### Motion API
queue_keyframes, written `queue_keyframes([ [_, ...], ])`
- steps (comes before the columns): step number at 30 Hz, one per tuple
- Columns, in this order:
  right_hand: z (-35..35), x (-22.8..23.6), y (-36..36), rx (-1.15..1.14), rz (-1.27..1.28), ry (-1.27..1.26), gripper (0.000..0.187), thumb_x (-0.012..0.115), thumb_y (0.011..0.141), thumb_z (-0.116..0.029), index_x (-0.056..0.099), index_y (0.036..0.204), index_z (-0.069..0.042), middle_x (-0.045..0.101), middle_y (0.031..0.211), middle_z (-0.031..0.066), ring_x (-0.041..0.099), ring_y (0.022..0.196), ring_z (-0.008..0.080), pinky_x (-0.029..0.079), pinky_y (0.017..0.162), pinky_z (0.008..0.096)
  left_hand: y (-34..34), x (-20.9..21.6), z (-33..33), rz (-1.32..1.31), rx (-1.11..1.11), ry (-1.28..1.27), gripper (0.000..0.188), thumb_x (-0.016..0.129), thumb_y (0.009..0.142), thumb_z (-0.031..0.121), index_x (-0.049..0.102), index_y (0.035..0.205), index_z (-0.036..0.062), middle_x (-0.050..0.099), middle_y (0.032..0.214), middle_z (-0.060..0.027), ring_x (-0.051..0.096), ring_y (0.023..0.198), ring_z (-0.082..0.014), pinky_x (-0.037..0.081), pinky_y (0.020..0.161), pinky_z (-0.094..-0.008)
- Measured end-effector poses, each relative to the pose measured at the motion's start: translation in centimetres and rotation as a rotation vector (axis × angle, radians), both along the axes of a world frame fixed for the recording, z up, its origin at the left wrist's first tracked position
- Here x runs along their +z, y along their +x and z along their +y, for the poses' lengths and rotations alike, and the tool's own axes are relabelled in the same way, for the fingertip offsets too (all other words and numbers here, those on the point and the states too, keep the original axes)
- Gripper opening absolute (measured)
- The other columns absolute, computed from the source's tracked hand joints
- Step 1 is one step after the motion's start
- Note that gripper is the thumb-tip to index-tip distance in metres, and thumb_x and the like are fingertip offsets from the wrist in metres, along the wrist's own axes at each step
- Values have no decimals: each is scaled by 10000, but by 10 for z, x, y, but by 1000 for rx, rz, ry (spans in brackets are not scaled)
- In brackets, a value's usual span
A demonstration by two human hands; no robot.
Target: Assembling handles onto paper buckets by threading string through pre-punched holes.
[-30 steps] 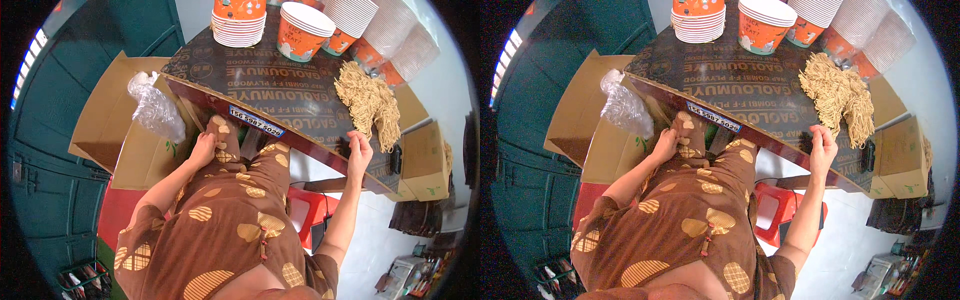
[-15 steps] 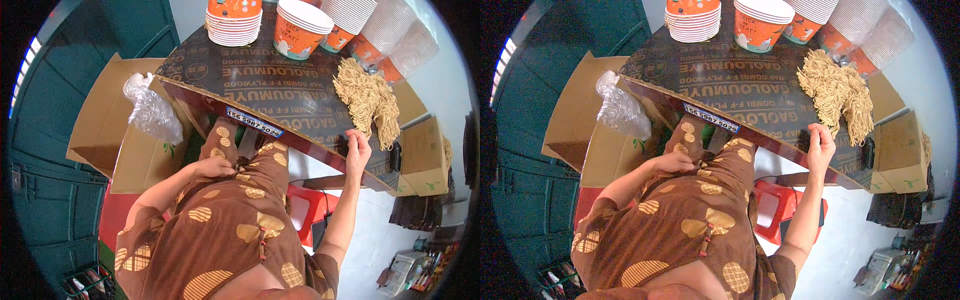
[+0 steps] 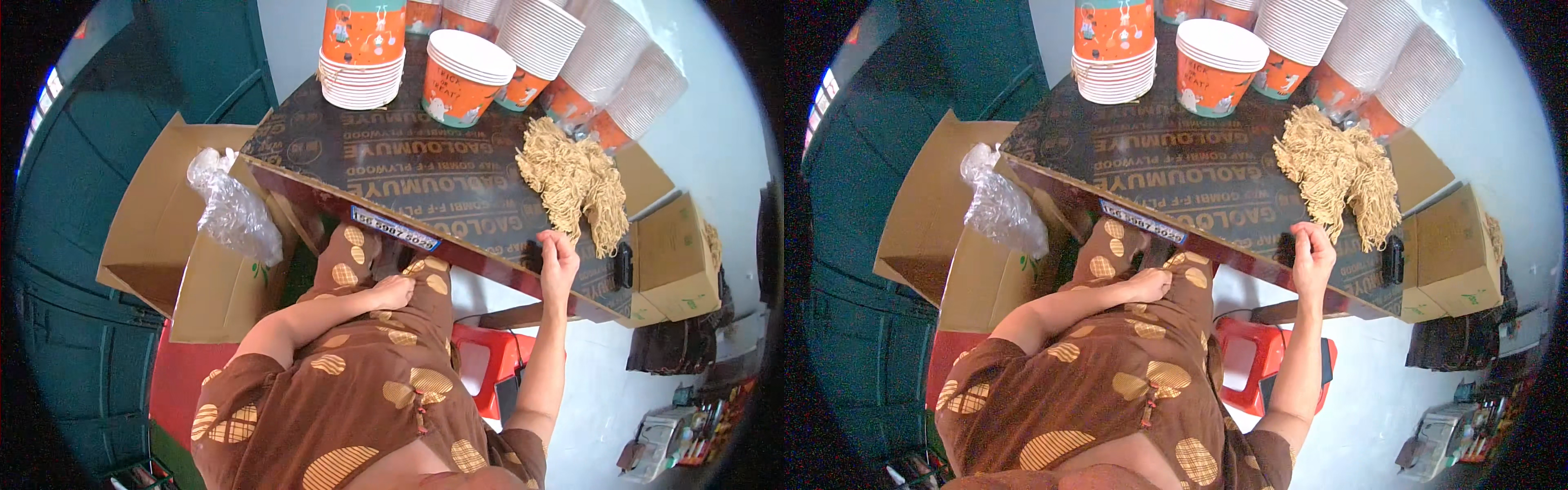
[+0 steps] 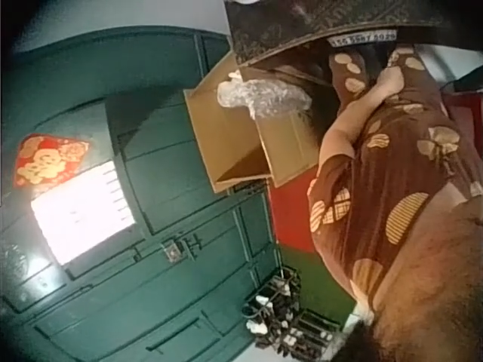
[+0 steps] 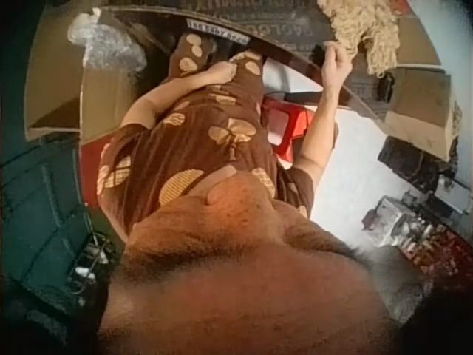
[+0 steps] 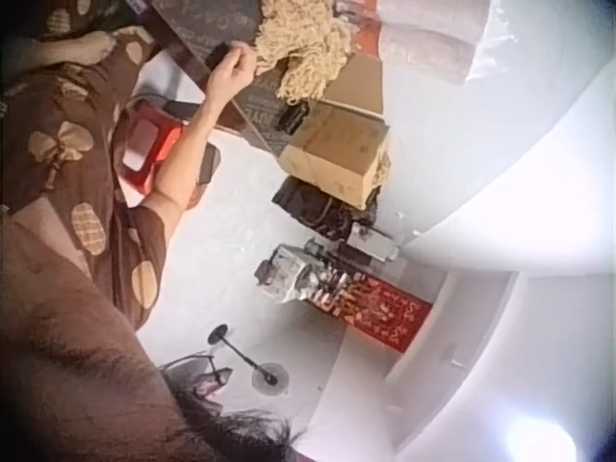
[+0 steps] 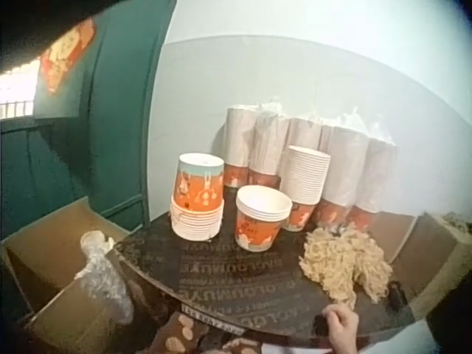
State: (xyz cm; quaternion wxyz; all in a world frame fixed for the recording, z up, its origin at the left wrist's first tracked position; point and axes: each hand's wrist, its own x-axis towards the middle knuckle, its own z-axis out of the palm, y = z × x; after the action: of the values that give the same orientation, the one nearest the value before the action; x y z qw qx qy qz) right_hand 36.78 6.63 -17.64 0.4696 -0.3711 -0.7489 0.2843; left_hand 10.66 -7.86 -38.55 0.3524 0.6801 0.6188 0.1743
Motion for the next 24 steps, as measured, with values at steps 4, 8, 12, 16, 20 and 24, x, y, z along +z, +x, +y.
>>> queue_keyframes([
  [4,2,-1,1,13,-1,54,108,545,900,20,649,889,43,648,880,61,589,830,130,457,763,251,-24,4,5,432,160,437,132,613,748,116,647,827,16,610,887,-178,552,898,-385,433,756,-530],
  [8,-2,5,-3,20,-1,61,97,552,897,21,639,862,43,648,868,62,579,800,127,453,734,251,-75,-24,16,814,492,327,211,625,720,155,664,880,24,605,907,-160,558,897,-317,462,756,-511],
  [12,0,3,-3,8,-9,53,92,555,893,23,638,858,39,651,866,66,585,799,130,456,735,252,-104,4,15,650,671,-39,274,553,875,249,693,946,24,677,1003,-182,652,963,-351,493,797,-469],
  [16,0,3,-6,15,-28,65,91,560,893,14,635,849,38,653,864,77,591,798,141,460,739,259,-144,-38,30,380,591,-129,293,616,788,242,705,935,6,697,1001,-207,660,960,-398,525,803,-468],
  [20,-3,6,-7,21,-45,97,90,559,892,12,633,848,39,653,862,86,593,790,147,461,735,260,-161,-77,48,-232,794,370,251,707,797,197,665,944,-2,693,911,-114,675,824,-277,543,707,-416],
  [24,-3,9,-16,80,-52,90,86,558,890,10,625,851,47,651,859,93,590,777,153,461,723,263,-189,-112,53,-1145,1034,291,237,560,962,218,590,1142,68,618,978,-43,607,864,-188,518,759,-353],
])
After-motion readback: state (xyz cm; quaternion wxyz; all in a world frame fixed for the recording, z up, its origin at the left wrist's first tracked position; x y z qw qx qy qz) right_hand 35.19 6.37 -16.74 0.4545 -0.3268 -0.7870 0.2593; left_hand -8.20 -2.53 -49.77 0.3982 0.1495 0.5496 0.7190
